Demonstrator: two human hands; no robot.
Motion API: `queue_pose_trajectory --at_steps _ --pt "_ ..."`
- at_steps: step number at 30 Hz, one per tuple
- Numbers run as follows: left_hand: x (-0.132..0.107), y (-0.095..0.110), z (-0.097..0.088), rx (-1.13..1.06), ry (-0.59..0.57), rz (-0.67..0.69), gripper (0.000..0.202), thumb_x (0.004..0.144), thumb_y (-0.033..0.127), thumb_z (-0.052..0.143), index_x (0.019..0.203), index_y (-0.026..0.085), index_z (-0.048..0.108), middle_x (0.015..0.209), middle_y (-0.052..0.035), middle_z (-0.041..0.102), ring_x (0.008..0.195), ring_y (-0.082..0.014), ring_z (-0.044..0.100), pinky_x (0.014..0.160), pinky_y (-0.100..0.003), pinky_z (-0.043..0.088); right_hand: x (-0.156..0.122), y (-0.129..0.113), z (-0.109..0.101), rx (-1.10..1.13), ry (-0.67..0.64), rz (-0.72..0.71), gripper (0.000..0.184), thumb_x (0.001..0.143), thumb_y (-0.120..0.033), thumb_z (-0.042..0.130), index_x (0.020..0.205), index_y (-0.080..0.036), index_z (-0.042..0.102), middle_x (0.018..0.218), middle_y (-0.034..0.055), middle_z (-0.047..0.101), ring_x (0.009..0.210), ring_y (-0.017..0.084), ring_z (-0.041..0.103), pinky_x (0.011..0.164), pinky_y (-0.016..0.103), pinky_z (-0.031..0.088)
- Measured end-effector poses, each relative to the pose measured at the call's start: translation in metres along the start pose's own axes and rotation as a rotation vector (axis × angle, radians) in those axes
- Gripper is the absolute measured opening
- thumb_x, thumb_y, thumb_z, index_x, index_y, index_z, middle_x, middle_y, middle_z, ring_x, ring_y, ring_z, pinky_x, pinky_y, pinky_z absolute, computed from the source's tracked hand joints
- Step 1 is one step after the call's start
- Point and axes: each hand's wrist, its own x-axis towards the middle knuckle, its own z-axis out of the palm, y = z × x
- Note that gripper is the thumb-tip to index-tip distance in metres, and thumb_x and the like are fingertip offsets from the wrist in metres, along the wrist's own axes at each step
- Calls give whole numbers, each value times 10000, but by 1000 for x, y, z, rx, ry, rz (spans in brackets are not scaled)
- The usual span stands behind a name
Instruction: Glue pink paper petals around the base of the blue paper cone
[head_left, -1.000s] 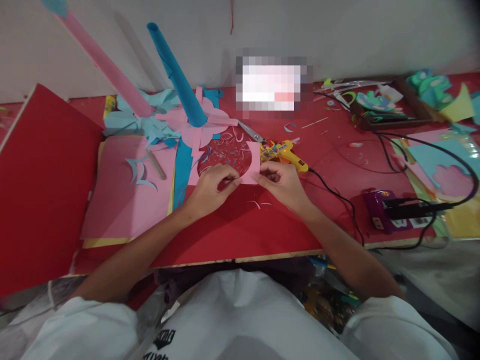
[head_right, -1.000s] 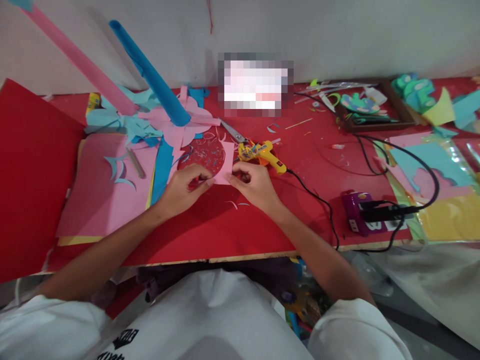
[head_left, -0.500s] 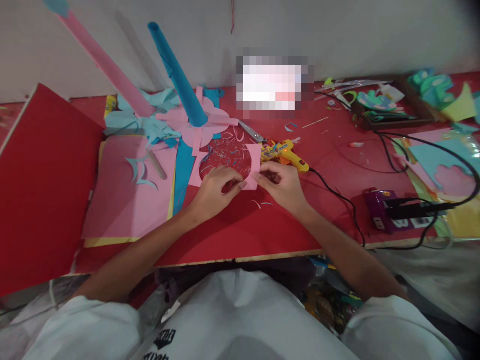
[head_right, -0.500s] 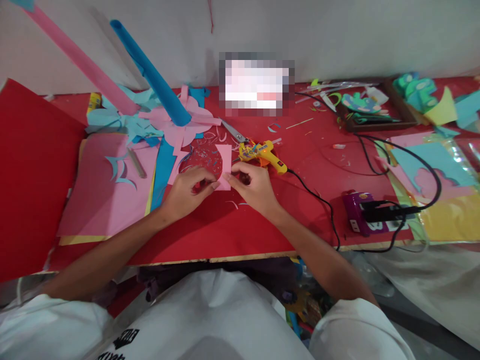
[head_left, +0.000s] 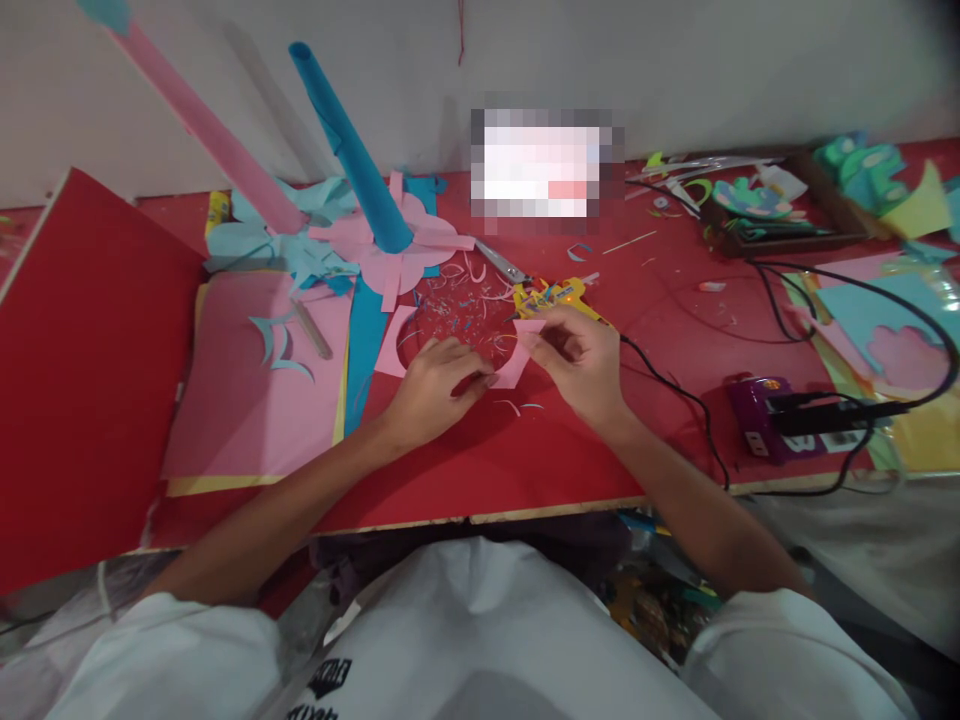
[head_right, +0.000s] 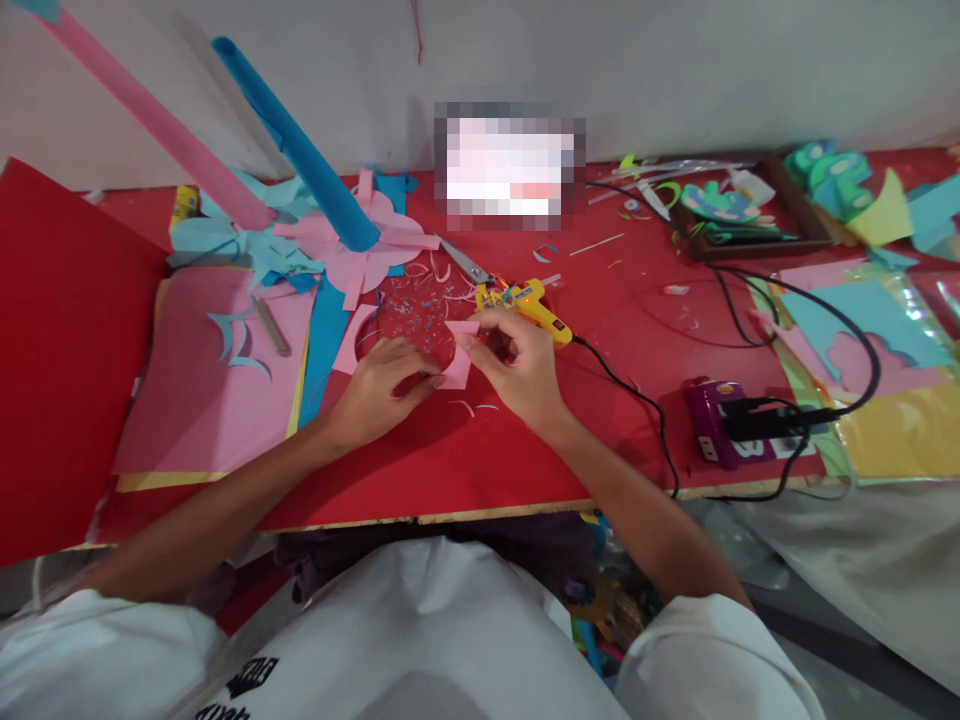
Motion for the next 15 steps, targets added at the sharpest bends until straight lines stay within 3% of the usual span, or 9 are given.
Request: queue_pose_trajectory --at_steps 10,15 --pt "-2 -3 6 39 -1 18 166 1052 268 594 974 210 728 925 -52 764 884 -213 671 833 -364 477 2 -4 -4 -47 56 -26 320 951 -576 684 872 -266 672 827 29 660 762 196 604 678 353 518" --pt "-2 -3 3 27 17 17 173 1053 259 595 947 206 721 910 -53 756 880 -210 671 839 -360 482 5 0 -7 64 131 -42 372 988 -632 630 899 -275 573 804 3 577 619 142 507 546 307 425"
